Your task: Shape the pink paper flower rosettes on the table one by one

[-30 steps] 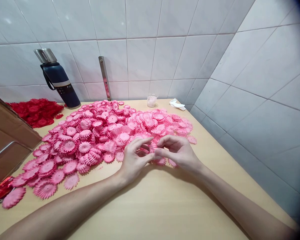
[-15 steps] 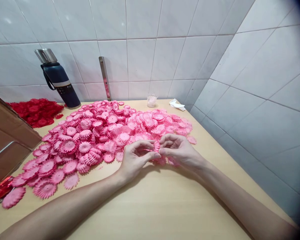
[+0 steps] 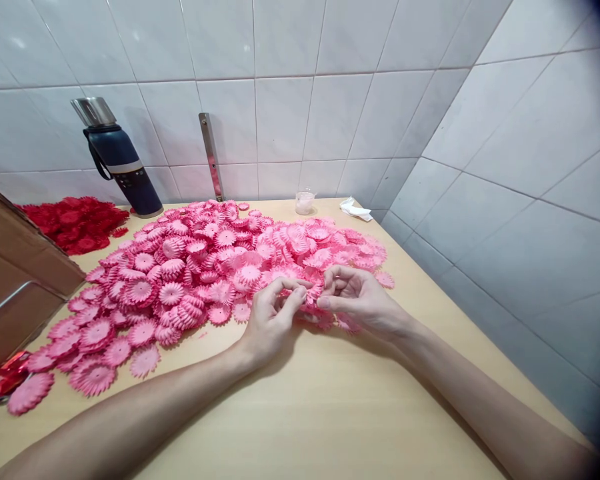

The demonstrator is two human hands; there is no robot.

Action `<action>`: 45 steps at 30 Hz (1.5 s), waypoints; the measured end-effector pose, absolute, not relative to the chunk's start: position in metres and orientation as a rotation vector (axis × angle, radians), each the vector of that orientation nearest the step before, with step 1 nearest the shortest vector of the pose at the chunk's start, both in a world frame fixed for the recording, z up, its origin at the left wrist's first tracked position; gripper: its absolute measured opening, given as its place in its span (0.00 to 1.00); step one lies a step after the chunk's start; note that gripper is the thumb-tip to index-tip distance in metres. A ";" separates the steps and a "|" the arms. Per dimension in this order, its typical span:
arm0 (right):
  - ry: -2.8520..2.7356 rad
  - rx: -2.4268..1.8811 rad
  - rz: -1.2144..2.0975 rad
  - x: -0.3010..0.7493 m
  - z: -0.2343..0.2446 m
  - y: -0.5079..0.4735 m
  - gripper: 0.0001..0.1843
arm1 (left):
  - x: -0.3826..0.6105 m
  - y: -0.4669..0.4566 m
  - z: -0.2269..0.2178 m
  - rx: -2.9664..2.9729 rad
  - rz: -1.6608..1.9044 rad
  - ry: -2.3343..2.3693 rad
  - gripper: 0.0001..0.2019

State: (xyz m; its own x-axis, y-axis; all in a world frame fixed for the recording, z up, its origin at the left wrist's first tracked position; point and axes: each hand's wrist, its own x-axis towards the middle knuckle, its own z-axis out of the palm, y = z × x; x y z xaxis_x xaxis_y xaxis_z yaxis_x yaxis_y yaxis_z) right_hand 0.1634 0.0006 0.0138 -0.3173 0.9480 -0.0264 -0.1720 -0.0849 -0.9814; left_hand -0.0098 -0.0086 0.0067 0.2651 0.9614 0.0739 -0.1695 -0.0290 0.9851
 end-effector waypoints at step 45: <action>-1.598 -0.978 0.855 0.158 -0.001 0.005 0.05 | -0.009 -0.008 0.005 1.147 1.035 0.691 0.12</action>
State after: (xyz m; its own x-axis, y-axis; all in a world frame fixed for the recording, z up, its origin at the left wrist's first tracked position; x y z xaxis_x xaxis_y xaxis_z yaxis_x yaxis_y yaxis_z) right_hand 0.1583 0.0048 -0.0010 -0.1377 0.9081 0.3956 0.1751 0.4154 -0.8926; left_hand -0.0088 -0.0076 0.0048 0.3935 0.9174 0.0595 -0.2970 0.0656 0.9526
